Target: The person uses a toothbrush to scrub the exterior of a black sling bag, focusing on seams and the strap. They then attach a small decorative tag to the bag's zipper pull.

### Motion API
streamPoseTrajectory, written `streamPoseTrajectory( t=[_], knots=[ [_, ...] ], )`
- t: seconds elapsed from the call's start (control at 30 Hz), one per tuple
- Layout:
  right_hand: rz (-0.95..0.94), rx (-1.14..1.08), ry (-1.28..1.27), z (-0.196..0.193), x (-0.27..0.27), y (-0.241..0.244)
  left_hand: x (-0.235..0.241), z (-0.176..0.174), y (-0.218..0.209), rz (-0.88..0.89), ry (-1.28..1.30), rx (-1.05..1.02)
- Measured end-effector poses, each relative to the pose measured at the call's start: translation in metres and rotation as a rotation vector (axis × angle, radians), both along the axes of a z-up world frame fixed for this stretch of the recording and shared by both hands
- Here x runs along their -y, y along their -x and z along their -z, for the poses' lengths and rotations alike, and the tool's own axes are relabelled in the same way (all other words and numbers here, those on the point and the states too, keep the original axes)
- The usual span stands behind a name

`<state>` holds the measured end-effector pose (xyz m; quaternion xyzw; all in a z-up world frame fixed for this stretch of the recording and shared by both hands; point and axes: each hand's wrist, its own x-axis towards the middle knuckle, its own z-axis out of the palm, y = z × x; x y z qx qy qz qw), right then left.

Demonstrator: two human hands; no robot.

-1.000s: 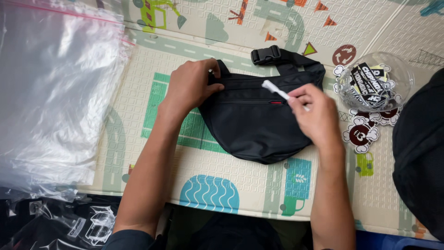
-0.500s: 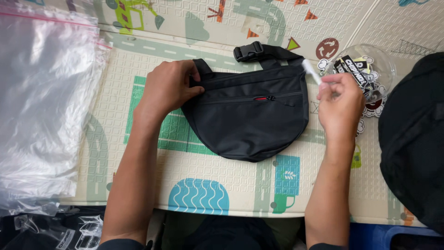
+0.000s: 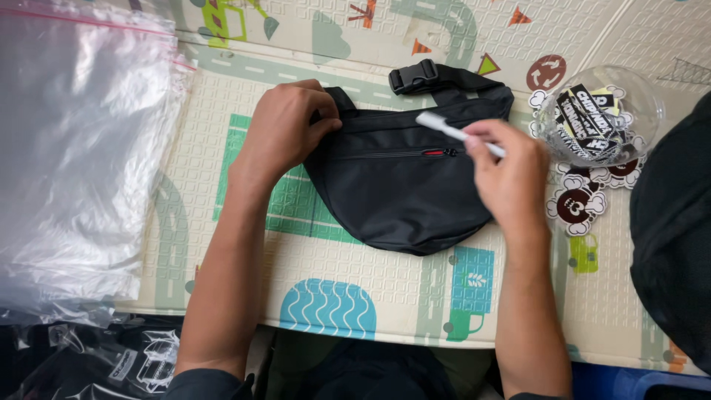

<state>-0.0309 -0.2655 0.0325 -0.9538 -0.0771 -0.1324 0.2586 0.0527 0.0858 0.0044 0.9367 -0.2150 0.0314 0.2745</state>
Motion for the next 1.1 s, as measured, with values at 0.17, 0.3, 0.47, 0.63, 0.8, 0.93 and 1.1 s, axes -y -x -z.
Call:
streamPoseTrajectory(
  t=[0.17, 0.3, 0.47, 0.63, 0.8, 0.93, 1.1],
  knots=[
    [-0.262, 0.113, 0.037, 0.028, -0.077, -0.008, -0.001, 0.01, -0.004, 0.029, 0.009, 0.009],
    [-0.228, 0.037, -0.034, 0.024, -0.107, -0.002, -0.002, 0.012, -0.006, 0.055, 0.017, -0.023],
    [-0.087, -0.011, 0.065, 0.012, -0.057, -0.011, -0.001, 0.012, -0.007, 0.042, 0.041, -0.029],
    [-0.203, 0.023, 0.009, 0.019, -0.085, -0.012, 0.001, 0.015, -0.007, 0.047, 0.003, -0.011],
    [-0.029, -0.069, 0.062, 0.015, -0.078, -0.013, 0.002, 0.004, -0.003, 0.02, -0.027, -0.055],
    [0.187, -0.085, 0.147, 0.017, 0.001, -0.011, 0.003, 0.005, -0.002, -0.01, 0.021, -0.07],
    [0.279, 0.181, 0.143, 0.015, 0.036, -0.009, 0.009, 0.011, -0.001, -0.04, -0.009, 0.043]
  ],
)
